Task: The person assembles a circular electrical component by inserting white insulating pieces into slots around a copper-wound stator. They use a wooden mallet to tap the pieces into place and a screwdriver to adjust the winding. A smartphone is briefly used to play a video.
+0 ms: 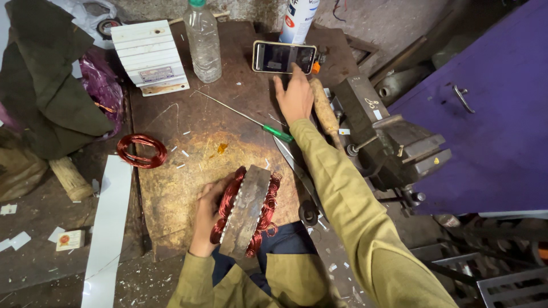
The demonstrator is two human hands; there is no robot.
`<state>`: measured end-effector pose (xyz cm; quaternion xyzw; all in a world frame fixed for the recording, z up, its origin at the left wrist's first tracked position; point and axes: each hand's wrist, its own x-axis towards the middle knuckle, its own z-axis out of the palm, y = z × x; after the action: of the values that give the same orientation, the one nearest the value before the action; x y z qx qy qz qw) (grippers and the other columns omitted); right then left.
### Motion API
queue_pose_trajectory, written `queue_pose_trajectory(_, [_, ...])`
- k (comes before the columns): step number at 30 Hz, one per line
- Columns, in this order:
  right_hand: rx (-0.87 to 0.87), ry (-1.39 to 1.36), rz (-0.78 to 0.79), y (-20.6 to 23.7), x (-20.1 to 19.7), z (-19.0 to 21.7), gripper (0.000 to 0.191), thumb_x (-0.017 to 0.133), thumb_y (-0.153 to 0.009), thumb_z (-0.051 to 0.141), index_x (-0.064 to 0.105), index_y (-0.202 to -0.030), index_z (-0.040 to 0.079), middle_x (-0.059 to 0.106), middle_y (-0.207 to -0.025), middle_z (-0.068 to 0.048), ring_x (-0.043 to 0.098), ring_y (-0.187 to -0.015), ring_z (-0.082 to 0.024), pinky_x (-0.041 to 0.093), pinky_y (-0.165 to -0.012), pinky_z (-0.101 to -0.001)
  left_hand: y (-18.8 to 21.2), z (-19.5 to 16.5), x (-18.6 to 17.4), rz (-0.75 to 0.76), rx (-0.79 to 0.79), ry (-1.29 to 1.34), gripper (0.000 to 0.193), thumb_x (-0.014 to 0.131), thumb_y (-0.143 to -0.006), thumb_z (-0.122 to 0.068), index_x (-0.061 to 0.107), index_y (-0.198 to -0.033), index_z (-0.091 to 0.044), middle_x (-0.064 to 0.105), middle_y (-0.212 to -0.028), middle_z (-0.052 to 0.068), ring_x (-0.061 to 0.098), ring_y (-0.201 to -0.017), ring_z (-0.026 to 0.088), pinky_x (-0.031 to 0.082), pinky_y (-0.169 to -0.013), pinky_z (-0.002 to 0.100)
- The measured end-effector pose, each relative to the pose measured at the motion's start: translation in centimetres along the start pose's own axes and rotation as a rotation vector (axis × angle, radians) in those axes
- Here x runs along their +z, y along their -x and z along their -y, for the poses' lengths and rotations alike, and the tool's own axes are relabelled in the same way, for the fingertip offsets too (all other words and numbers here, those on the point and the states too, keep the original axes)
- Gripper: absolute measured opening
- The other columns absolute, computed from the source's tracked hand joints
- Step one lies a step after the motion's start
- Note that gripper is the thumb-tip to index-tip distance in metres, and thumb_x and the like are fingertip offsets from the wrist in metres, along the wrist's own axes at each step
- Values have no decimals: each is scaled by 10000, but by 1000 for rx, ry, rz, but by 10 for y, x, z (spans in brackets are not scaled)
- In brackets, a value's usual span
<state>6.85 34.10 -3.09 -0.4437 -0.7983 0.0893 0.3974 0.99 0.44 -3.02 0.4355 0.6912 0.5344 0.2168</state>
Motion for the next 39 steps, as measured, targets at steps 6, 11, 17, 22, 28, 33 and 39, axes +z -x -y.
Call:
queue_pose_trajectory(6, [-3, 7, 71, 2, -5, 6, 554, 733, -937, 309, 557, -1367, 8, 652, -1229, -223, 669, -1038, -450, 532, -852, -523, 0, 1, 2, 1, -37, -17, 490, 713, -875, -265, 687, -1331, -89, 718, -1157, 108, 611, -1072, 255, 441, -980, 384])
queue_pose_trajectory(11, [-34, 25, 29, 5, -6, 6, 582, 742, -935, 319, 489, -1388, 56, 525, -1353, -229, 663, -985, -466, 521, -798, -549, 1, -1, 0, -2, 0, -51, 526, 715, -846, -275, 694, -1338, -90, 724, -1126, 110, 604, -1063, 252, 419, -995, 380])
queue_pose_trajectory(17, [-68, 22, -60, 5, 1, -2, 606, 741, -943, 325, 428, -1379, 43, 528, -1412, -223, 660, -1033, -473, 541, -817, -535, 0, -7, -1, 12, 3, -6, 549, 724, -822, -272, 688, -1339, -90, 725, -1142, 107, 608, -1068, 248, 416, -1001, 380])
queue_pose_trajectory(22, [-81, 10, -71, 5, 5, -6, 549, 739, -915, 296, 480, -1319, 31, 558, -1381, -271, 668, -959, -475, 545, -752, -529, 0, -8, -1, 18, -3, 13, 555, 729, -823, -285, 687, -1340, -88, 717, -1144, 111, 609, -1081, 245, 425, -998, 369])
queue_pose_trajectory(28, [-63, -10, 49, 7, 2, -5, 505, 703, -982, 271, 538, -1406, 50, 705, -1115, -109, 711, -855, -360, 557, -753, -472, -1, -3, 0, 10, 20, -18, 539, 730, -839, -270, 688, -1342, -81, 722, -1148, 114, 603, -1094, 248, 419, -1001, 367])
queue_pose_trajectory(33, [-195, 35, 30, 5, 1, -3, 237, 735, -933, 229, 611, -1034, 55, 659, -1316, -134, 703, -823, -358, 551, -687, -460, -1, -5, 0, 8, 19, -5, 523, 716, -851, -245, 685, -1345, -74, 711, -1158, 121, 607, -1088, 241, 426, -999, 360])
queue_pose_trajectory(39, [-237, 35, 20, 5, -5, 4, 240, 750, -894, 221, 588, -946, 52, 649, -1358, -150, 686, -784, -371, 541, -641, -459, 1, -2, 1, 6, -1, 19, 514, 720, -849, -234, 687, -1336, -73, 710, -1119, 117, 603, -1071, 244, 438, -982, 359])
